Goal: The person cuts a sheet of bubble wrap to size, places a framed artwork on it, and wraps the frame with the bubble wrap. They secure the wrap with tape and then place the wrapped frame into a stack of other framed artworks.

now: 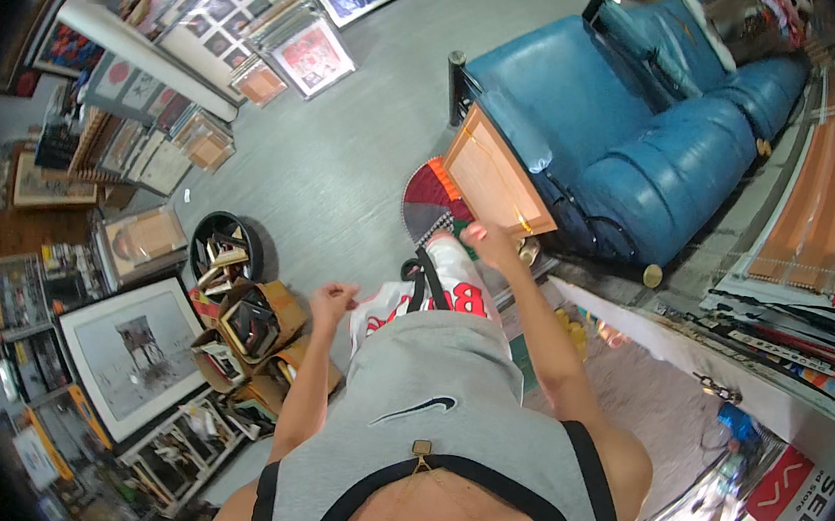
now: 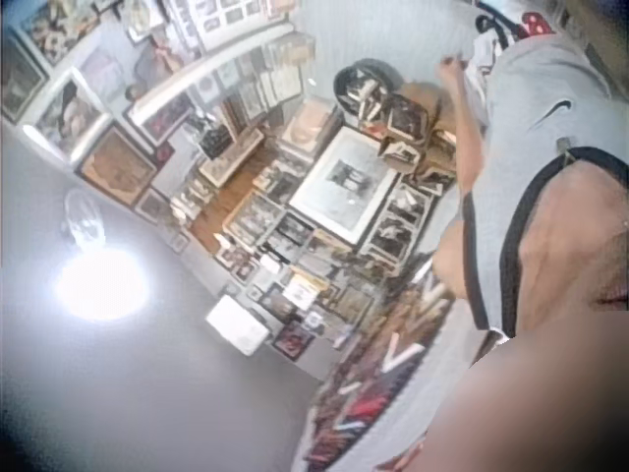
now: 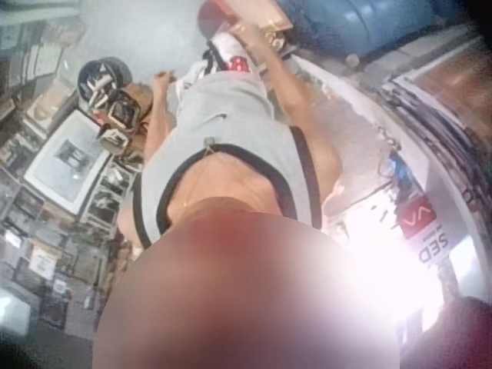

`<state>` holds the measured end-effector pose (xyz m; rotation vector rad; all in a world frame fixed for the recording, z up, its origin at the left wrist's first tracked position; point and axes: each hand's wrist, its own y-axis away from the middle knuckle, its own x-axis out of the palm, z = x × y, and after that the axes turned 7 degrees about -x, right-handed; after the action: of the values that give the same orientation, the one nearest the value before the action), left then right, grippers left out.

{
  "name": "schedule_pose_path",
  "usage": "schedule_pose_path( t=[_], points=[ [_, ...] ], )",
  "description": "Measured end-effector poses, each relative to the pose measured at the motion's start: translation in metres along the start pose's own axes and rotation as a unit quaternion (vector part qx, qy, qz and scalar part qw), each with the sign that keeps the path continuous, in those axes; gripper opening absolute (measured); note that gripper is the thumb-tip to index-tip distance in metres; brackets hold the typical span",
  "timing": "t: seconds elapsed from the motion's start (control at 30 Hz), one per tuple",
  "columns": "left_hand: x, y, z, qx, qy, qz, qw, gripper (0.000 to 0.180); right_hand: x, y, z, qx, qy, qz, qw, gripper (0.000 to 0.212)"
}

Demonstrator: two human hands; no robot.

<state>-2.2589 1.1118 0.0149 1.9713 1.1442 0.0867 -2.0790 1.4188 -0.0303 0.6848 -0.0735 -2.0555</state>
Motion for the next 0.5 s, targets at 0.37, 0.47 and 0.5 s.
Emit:
schedule_pose_path(
  t=[0.37, 0.47, 0.5],
  points=[
    [-0.087, -0.131, -0.077, -0.024, -0.326, -0.008, 0.945, 0.023, 0.021, -0.18, -0.154, 0.33, 0.106, -0.174, 0.922, 0.09],
    [-0.088, -0.147, -0.11, -0.036, -0.319, -0.015, 0.947, 0.023, 0.016, -0.198, -0.151, 0.378, 0.106, -0.079, 0.916, 0.08],
    [-0.086, -0.155, -0.125, -0.011, -0.343, -0.005, 0.939, 0.023, 0.014, -0.203, -0.151, 0.406, 0.077, -0.048, 0.909, 0.076]
  ],
)
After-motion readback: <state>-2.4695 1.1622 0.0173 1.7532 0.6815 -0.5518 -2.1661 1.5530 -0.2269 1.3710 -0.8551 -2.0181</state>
